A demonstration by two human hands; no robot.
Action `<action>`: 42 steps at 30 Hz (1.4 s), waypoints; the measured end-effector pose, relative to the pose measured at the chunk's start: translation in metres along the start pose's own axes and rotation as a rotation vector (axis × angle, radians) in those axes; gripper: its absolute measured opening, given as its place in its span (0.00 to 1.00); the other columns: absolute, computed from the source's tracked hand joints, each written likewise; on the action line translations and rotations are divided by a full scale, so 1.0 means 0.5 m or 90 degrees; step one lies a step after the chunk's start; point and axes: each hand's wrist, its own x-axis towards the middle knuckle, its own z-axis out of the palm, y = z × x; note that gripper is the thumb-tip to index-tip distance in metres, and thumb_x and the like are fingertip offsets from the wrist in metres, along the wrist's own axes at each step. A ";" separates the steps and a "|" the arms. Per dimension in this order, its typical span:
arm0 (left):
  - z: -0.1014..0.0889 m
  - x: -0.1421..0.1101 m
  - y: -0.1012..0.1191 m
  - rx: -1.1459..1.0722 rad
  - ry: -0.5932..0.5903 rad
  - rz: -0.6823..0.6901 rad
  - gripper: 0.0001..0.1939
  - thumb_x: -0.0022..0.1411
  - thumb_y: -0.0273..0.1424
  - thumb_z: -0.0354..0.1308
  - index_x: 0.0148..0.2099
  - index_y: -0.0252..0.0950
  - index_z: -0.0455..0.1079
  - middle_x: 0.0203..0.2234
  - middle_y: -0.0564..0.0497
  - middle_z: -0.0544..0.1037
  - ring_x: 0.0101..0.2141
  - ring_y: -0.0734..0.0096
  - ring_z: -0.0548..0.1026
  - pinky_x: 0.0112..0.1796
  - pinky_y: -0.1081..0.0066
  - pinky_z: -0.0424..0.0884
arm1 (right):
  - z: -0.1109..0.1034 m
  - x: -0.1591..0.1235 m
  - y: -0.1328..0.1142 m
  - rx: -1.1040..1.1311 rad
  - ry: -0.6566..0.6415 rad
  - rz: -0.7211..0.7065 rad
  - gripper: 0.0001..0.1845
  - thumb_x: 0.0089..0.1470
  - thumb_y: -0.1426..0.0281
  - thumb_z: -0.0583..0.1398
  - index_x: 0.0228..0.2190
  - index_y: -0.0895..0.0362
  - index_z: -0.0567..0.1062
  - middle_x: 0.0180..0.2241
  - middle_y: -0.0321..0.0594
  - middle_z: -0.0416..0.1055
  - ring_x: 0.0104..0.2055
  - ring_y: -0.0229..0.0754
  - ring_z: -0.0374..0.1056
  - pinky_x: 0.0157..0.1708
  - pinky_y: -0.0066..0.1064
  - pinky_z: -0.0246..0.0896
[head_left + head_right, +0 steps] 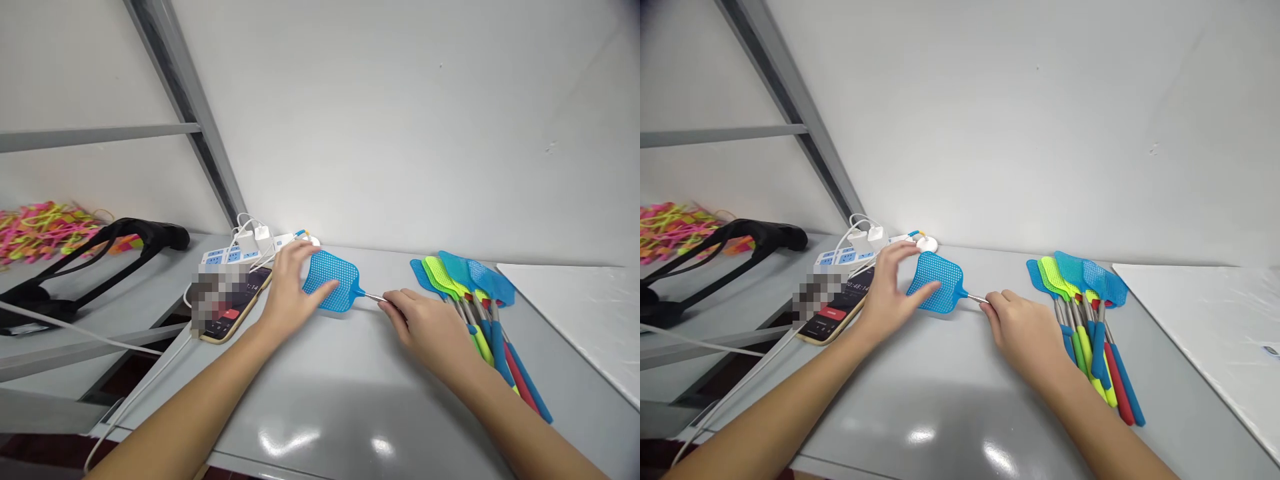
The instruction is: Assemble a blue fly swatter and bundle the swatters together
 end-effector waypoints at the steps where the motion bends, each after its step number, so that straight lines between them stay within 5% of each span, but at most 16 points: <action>1: 0.006 -0.007 0.010 0.088 -0.031 0.094 0.26 0.56 0.39 0.65 0.57 0.45 0.66 0.59 0.44 0.66 0.58 0.51 0.61 0.58 0.45 0.57 | 0.002 -0.001 -0.004 -0.005 0.000 0.003 0.16 0.66 0.62 0.49 0.37 0.52 0.75 0.29 0.37 0.75 0.26 0.39 0.69 0.22 0.32 0.40; 4: 0.026 -0.029 0.041 0.252 -0.161 0.241 0.13 0.64 0.34 0.58 0.51 0.47 0.72 0.62 0.47 0.63 0.61 0.46 0.56 0.59 0.37 0.47 | 0.007 -0.005 -0.021 -0.015 -0.005 -0.011 0.16 0.66 0.62 0.49 0.37 0.53 0.74 0.28 0.37 0.74 0.23 0.39 0.68 0.21 0.32 0.38; 10: 0.020 -0.029 0.048 0.289 -0.249 0.250 0.10 0.66 0.29 0.53 0.37 0.44 0.77 0.61 0.54 0.67 0.61 0.46 0.56 0.58 0.30 0.41 | 0.004 -0.003 -0.035 -0.015 -0.058 -0.037 0.16 0.66 0.61 0.50 0.34 0.52 0.75 0.25 0.35 0.72 0.21 0.38 0.66 0.21 0.32 0.38; 20: -0.031 0.001 0.015 0.359 -0.173 0.183 0.09 0.64 0.30 0.55 0.38 0.46 0.78 0.57 0.53 0.71 0.60 0.44 0.57 0.58 0.29 0.43 | -0.050 -0.004 0.131 0.020 -0.030 -0.041 0.18 0.66 0.59 0.50 0.35 0.49 0.76 0.30 0.35 0.75 0.29 0.38 0.69 0.32 0.33 0.55; 25: -0.004 -0.019 0.038 0.432 -0.131 0.201 0.09 0.65 0.27 0.53 0.39 0.41 0.75 0.56 0.48 0.72 0.59 0.43 0.59 0.58 0.31 0.41 | -0.050 -0.004 0.116 -0.008 -0.007 -0.033 0.18 0.67 0.60 0.49 0.33 0.52 0.75 0.31 0.37 0.75 0.31 0.40 0.69 0.33 0.34 0.53; 29: 0.041 -0.045 0.079 0.406 -0.182 0.254 0.10 0.70 0.32 0.48 0.45 0.37 0.71 0.39 0.45 0.79 0.44 0.55 0.72 0.55 0.42 0.54 | -0.041 -0.003 0.055 -0.005 0.001 -0.062 0.17 0.66 0.61 0.50 0.33 0.53 0.75 0.28 0.37 0.73 0.29 0.39 0.67 0.29 0.32 0.50; 31: 0.057 -0.051 0.095 0.388 -0.219 0.282 0.12 0.71 0.32 0.45 0.42 0.36 0.69 0.30 0.48 0.76 0.35 0.62 0.72 0.44 0.56 0.64 | -0.036 -0.002 0.029 0.005 0.024 -0.087 0.17 0.66 0.62 0.50 0.32 0.53 0.75 0.25 0.36 0.71 0.27 0.38 0.65 0.28 0.32 0.48; 33: 0.061 -0.050 0.102 0.384 -0.230 0.302 0.13 0.72 0.31 0.44 0.39 0.36 0.68 0.27 0.49 0.74 0.31 0.64 0.71 0.33 0.64 0.61 | -0.034 -0.002 0.010 0.008 0.050 -0.109 0.18 0.67 0.62 0.49 0.32 0.54 0.74 0.24 0.36 0.70 0.26 0.37 0.64 0.27 0.31 0.46; 38: 0.005 -0.030 0.088 0.401 -0.214 0.379 0.15 0.72 0.34 0.43 0.35 0.37 0.67 0.25 0.51 0.73 0.27 0.68 0.69 0.27 0.66 0.54 | -0.058 -0.027 0.030 -0.082 0.075 -0.145 0.21 0.67 0.60 0.47 0.28 0.54 0.71 0.22 0.34 0.68 0.23 0.36 0.62 0.23 0.31 0.39; 42: -0.090 -0.014 0.035 0.438 -0.196 0.410 0.14 0.71 0.32 0.45 0.34 0.38 0.68 0.25 0.51 0.73 0.28 0.69 0.69 0.28 0.67 0.55 | -0.111 -0.101 0.166 -0.192 0.087 -0.127 0.19 0.67 0.60 0.48 0.28 0.53 0.69 0.25 0.36 0.70 0.25 0.38 0.64 0.25 0.31 0.45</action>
